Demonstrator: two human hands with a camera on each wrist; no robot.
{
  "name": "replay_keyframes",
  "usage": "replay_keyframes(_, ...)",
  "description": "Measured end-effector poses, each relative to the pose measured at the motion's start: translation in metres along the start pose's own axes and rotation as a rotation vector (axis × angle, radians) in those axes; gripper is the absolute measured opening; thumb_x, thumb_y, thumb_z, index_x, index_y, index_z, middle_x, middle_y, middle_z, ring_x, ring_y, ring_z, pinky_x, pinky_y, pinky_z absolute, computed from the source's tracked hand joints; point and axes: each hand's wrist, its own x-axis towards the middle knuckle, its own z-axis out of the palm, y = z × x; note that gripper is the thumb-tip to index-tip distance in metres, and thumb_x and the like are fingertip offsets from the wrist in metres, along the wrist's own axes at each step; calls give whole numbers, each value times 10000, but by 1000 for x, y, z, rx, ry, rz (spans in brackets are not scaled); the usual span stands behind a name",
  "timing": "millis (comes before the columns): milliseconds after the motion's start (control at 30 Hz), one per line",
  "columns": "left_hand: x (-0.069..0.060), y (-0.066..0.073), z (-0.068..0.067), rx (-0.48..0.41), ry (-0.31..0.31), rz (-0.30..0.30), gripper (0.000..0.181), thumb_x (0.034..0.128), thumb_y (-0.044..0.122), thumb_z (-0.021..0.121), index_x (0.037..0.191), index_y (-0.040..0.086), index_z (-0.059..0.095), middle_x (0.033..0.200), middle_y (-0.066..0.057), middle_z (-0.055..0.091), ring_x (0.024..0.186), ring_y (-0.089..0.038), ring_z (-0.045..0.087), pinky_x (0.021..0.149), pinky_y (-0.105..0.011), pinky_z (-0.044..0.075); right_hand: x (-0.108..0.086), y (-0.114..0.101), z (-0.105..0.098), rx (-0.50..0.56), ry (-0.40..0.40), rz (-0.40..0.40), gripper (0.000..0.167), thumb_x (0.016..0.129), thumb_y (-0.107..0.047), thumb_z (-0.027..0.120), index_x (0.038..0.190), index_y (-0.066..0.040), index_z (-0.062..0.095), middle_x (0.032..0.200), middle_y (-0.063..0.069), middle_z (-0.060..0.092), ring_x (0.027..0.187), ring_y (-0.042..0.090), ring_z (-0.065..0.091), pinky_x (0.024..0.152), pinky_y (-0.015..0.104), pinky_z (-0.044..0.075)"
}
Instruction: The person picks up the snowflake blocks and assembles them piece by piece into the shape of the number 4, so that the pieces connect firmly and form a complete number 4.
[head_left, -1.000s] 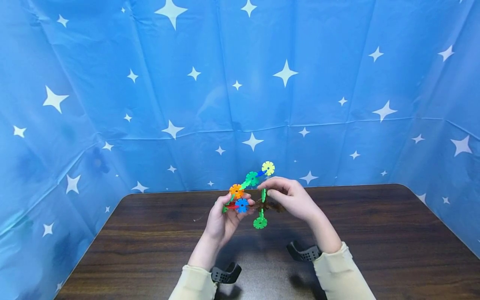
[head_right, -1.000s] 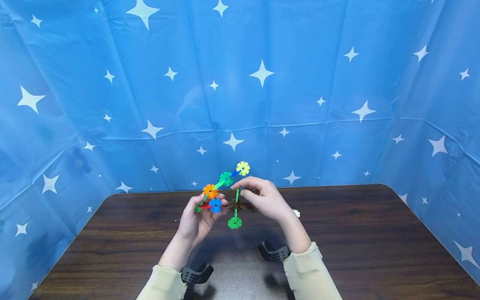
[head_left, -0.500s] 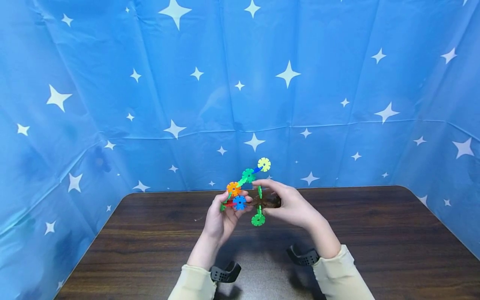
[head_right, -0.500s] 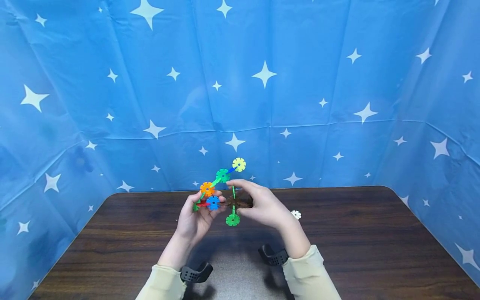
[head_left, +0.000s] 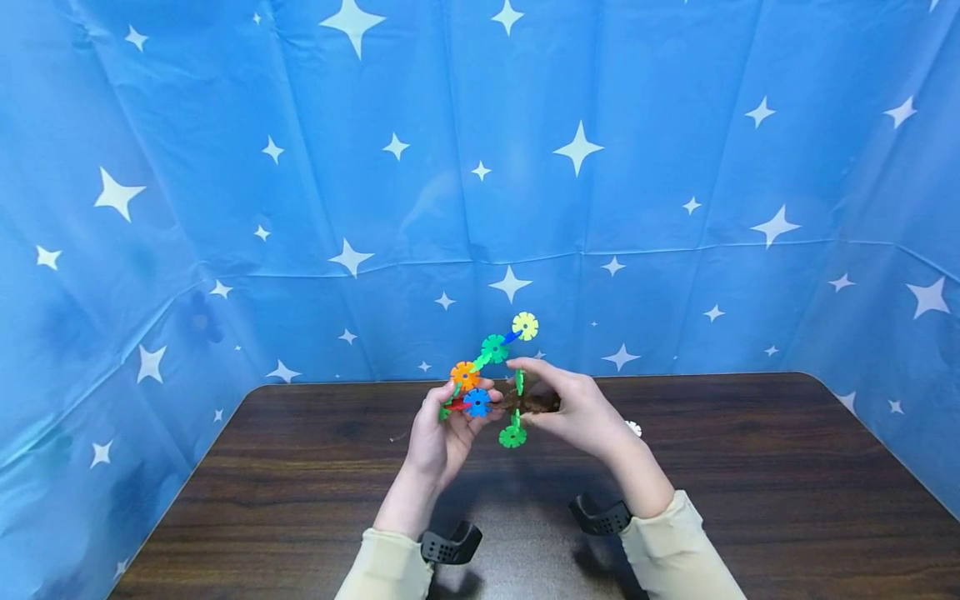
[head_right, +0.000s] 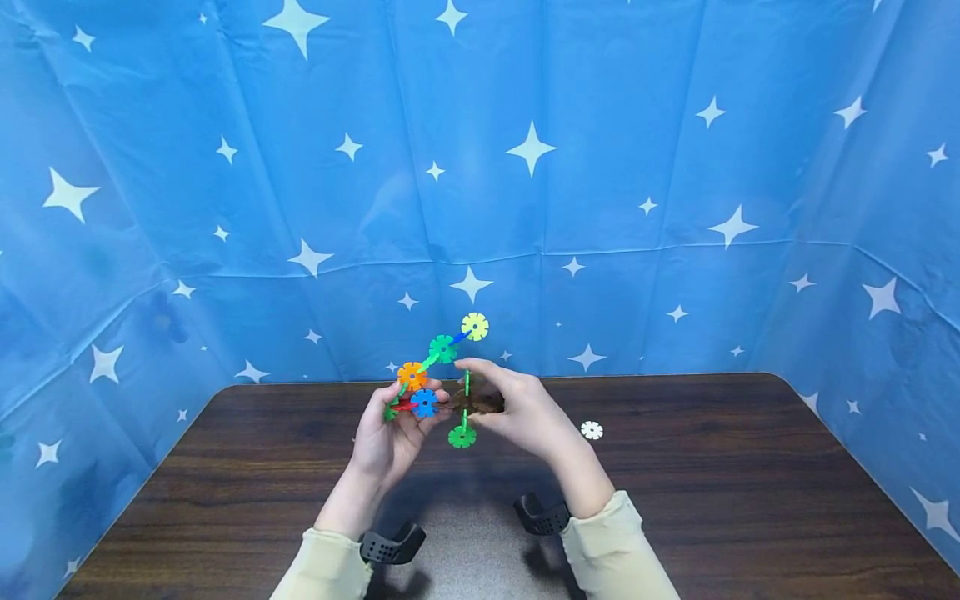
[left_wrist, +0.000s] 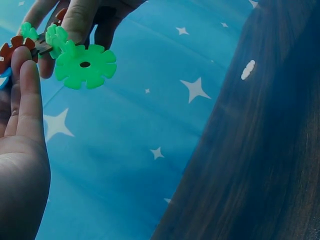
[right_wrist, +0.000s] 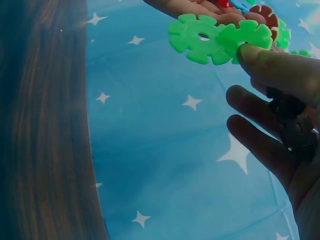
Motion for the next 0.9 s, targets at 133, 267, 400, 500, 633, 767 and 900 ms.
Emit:
replay_keyframes(133, 0, 1, 1, -7, -2, 9, 340, 1053, 263, 282, 1215, 63, 505, 1085, -49, 640, 988, -155, 644, 899, -319, 510, 0, 1, 1, -14, 27, -34, 687, 750, 11, 812, 1352, -183, 543, 995, 45, 680, 751, 127, 627, 636, 277, 530)
replay_keyframes(267, 0, 1, 1, -15, -5, 21, 335, 1052, 248, 287, 1203, 63, 520, 1082, -59, 640, 983, -155, 649, 900, -320, 511, -1, 1, 1, -20, 42, -40, 655, 754, 19, 805, 1333, -178, 568, 1018, 49, 684, 741, 109, 616, 624, 272, 527)
replay_keyframes(400, 0, 1, 1, -19, -13, 24, 326, 1053, 243, 282, 1210, 65, 506, 1081, -56, 639, 977, -155, 652, 902, -328, 511, -1, 1, 1, -16, 42, -41, 651, 759, 22, 800, 1336, -180, 575, 1035, 47, 683, 726, 96, 595, 603, 263, 514)
replay_keyframes(500, 1, 1, 0, -22, -18, 23, 321, 1052, 246, 285, 1211, 77, 507, 1076, -49, 644, 973, -154, 651, 899, -332, 513, -1, 0, 0, -1, 30, -34, 675, 765, 12, 797, 1363, -188, 556, 1049, 35, 674, 724, 93, 576, 593, 257, 505)
replay_keyframes(633, 1, 1, 0, -20, -24, 16, 330, 1053, 254, 282, 1199, 92, 530, 1069, -36, 653, 973, -151, 649, 898, -337, 514, -1, 0, -1, 19, 14, -13, 716, 766, -14, 801, 1396, -213, 525, 1059, 13, 656, 737, 95, 567, 598, 254, 504)
replay_keyframes(767, 0, 1, -1, -13, -28, 8, 337, 1055, 257, 274, 1201, 98, 533, 1070, -32, 653, 977, -153, 648, 908, -344, 509, -2, 0, -7, 54, -17, 32, 787, 763, -28, 808, 1440, -247, 470, 1070, 17, 646, 798, 104, 603, 650, 275, 529)
replay_keyframes(900, 0, 1, 0, -12, -15, 10, 328, 1053, 249, 268, 1199, 104, 523, 1062, -35, 657, 968, -159, 649, 902, -348, 512, -4, 0, -18, 74, -36, 102, 900, 747, -59, 834, 1495, -270, 379, 1188, 20, 625, 987, 148, 621, 781, 367, 539)
